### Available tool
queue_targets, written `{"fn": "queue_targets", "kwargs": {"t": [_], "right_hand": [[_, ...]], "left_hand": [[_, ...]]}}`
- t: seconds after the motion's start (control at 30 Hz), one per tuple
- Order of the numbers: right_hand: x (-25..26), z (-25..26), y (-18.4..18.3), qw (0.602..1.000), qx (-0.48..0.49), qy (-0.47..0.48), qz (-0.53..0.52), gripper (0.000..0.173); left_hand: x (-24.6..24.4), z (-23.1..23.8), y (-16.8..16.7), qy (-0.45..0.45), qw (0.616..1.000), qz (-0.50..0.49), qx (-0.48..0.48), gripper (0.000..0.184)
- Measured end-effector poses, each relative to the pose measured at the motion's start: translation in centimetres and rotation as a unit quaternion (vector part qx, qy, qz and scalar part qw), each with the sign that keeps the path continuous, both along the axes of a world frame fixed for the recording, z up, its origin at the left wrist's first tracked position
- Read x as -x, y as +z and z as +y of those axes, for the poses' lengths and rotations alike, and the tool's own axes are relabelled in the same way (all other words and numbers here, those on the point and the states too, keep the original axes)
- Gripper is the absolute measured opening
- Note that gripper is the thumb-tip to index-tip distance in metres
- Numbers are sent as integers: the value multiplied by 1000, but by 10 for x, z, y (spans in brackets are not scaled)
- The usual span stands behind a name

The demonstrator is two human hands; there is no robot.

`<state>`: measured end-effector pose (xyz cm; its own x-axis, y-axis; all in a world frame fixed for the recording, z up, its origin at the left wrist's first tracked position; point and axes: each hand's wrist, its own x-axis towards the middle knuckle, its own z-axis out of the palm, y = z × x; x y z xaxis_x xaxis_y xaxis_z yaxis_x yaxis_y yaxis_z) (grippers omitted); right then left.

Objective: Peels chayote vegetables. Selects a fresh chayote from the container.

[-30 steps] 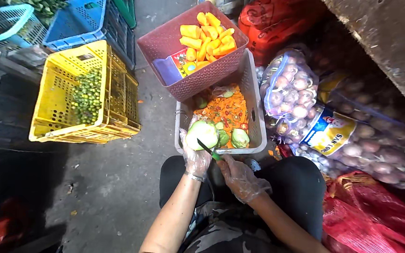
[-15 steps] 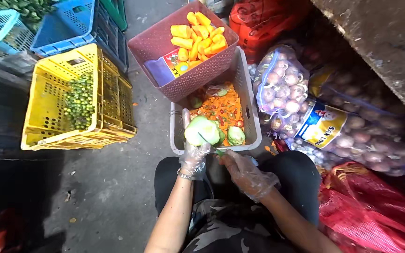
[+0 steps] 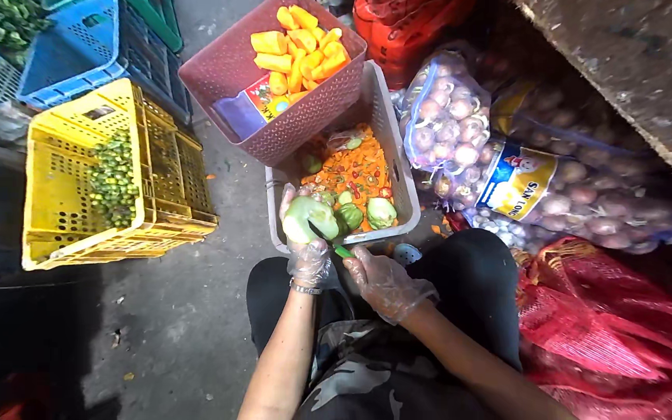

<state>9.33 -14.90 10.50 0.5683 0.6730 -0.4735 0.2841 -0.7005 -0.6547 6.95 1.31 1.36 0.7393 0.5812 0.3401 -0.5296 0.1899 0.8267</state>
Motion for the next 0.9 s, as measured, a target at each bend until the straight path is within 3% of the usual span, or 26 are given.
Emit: {"fn": "queue_targets", "kwargs": {"t": [0.3, 0.43, 0.57, 0.67, 0.77, 0.83, 0.9], "right_hand": [[-3, 2, -13, 997, -7, 31, -70, 54], [-7, 2, -23, 995, -16, 42, -93, 55], [-9, 5, -15, 1000, 12, 29, -6, 54], [-10, 0, -25, 994, -19, 45, -98, 56], [-17, -2, -40, 976, -70, 57, -199, 56], [-20, -3, -44, 974, -76, 60, -205, 56], [-22, -1, -38, 983, -49, 55, -166, 55]], "left_hand": [[1, -7, 7, -10, 991, 11, 133, 85], [-1, -1, 4, -28, 993, 10, 112, 94], [1, 4, 0, -7, 999, -9, 35, 100], [1, -1, 8, -37, 993, -19, 111, 94], [0, -5, 24, -53, 978, 33, 199, 90], [-1, -6, 28, -47, 974, 57, 213, 91], [-1, -6, 22, -22, 985, 45, 165, 93]]}}
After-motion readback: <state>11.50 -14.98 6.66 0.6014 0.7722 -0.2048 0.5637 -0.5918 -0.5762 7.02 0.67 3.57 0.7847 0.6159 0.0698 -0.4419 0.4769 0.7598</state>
